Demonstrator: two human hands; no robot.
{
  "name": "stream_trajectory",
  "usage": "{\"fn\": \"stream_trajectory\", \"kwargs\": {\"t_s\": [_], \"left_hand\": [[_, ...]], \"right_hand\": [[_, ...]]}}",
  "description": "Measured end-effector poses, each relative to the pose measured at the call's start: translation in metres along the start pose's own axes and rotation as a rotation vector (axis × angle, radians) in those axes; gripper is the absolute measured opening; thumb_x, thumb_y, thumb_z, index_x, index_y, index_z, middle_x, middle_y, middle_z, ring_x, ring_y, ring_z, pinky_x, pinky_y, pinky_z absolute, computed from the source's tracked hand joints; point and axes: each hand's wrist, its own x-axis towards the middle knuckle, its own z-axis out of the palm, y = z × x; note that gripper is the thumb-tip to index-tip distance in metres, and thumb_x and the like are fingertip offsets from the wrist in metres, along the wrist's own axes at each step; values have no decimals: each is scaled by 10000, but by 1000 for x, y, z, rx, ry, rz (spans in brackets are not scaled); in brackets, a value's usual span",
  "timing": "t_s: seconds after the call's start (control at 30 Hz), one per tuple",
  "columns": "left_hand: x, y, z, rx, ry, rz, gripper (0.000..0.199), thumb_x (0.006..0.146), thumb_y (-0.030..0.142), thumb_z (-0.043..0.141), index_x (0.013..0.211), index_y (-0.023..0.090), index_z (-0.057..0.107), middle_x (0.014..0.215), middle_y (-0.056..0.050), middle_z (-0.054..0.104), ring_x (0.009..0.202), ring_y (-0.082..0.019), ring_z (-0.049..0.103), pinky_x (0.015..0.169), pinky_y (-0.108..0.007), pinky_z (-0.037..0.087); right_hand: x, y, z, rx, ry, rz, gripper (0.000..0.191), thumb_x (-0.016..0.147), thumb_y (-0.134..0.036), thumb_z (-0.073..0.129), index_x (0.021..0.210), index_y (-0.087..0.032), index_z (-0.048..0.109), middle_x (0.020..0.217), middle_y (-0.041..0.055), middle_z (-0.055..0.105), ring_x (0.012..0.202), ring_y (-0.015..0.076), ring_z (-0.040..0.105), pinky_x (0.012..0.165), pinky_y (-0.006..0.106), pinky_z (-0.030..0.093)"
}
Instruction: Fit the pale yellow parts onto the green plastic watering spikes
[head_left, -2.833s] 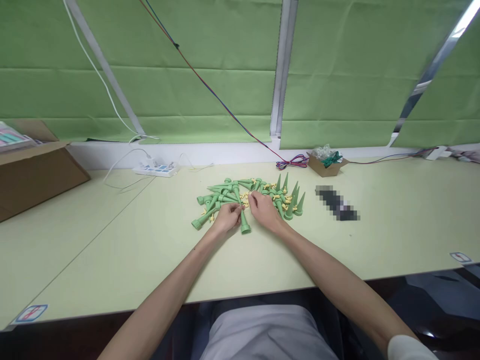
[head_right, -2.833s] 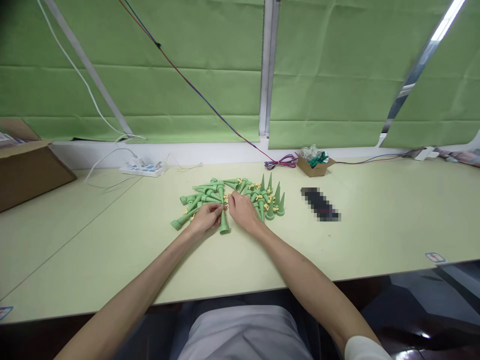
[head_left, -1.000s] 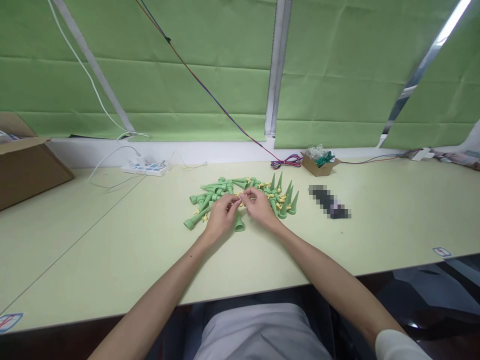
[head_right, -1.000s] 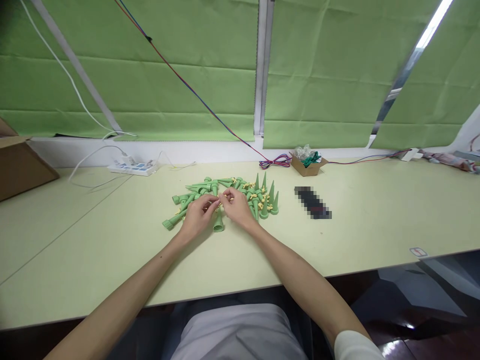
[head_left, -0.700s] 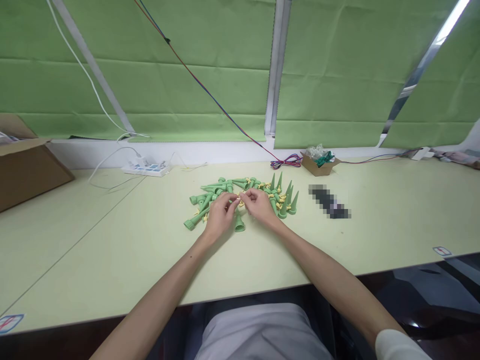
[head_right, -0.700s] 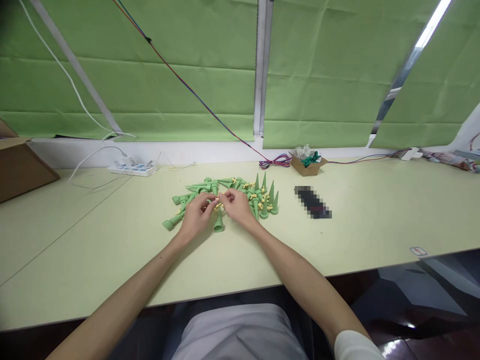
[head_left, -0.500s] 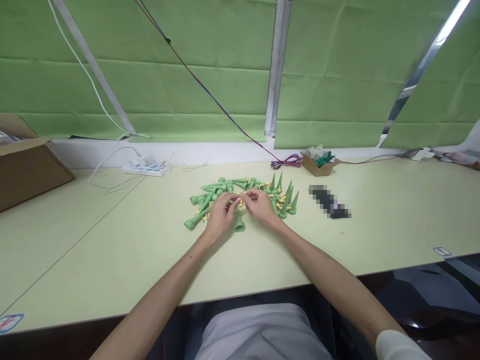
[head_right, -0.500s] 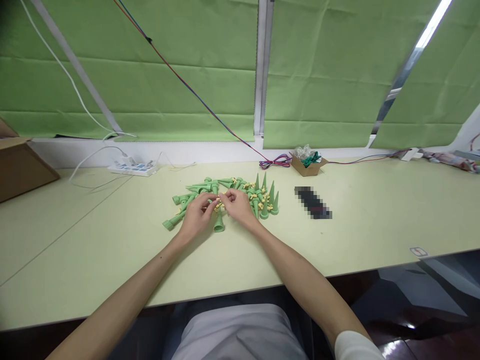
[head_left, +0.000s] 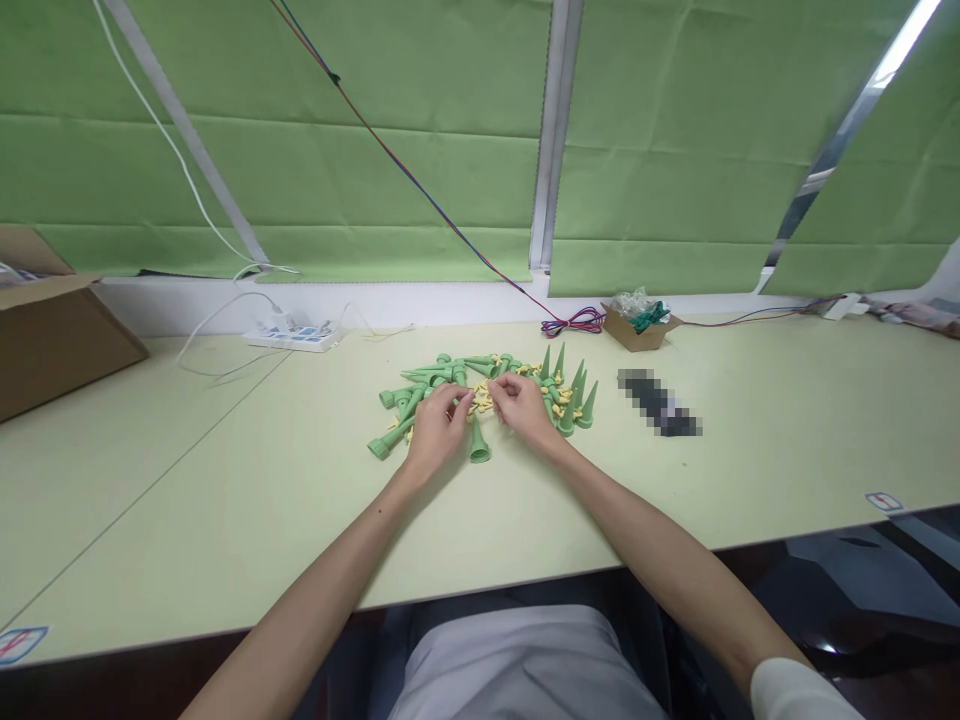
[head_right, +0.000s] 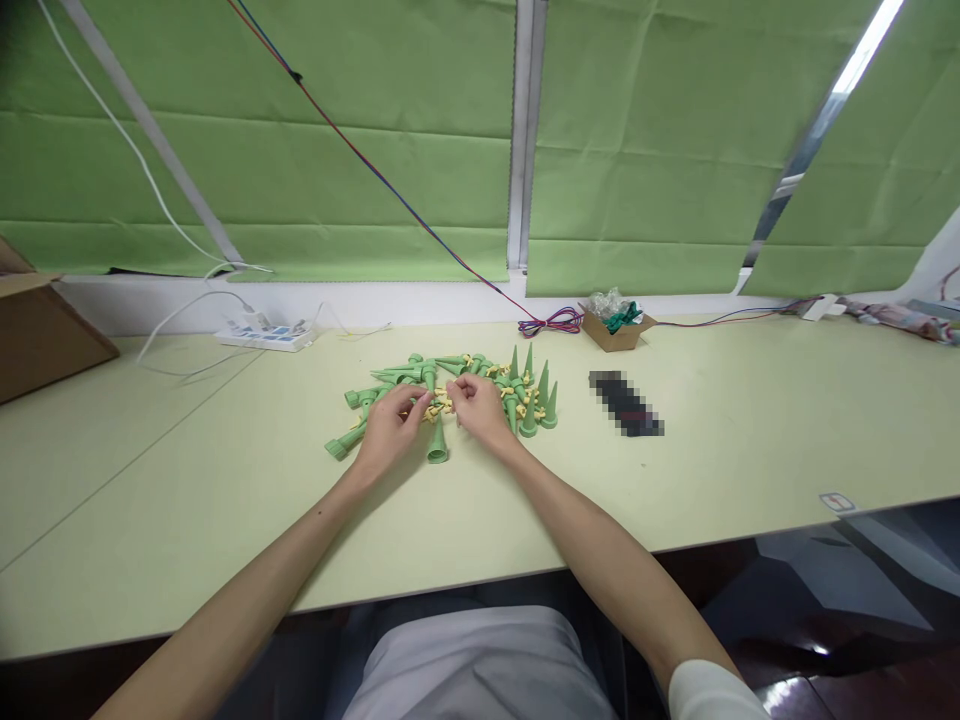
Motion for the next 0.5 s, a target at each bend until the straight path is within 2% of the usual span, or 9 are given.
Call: {"fn": "stream_trajectory", "kwargs": {"t_s": [0.23,0.5], "left_hand": [[1,2,-2,-10,48,-110,295,951,418,496,884,193,675,823,-37,704,645,-168,570,669,-311,437],[0,6,-3,-3,31,-118,320,952,451,488,878,195,666,749,-18,681,598,-158,533,648,-304,412]], "right_hand": [[0,-1,-1,-40,28,-17,275,845,-442,580,701,-210,545,559,-31,525,416,121,481,438,263,375],[0,1,0,-68,39,-10,263,845,-438,578,722,-206,565,548,-34,525,419,118,471,446,261,374]]}}
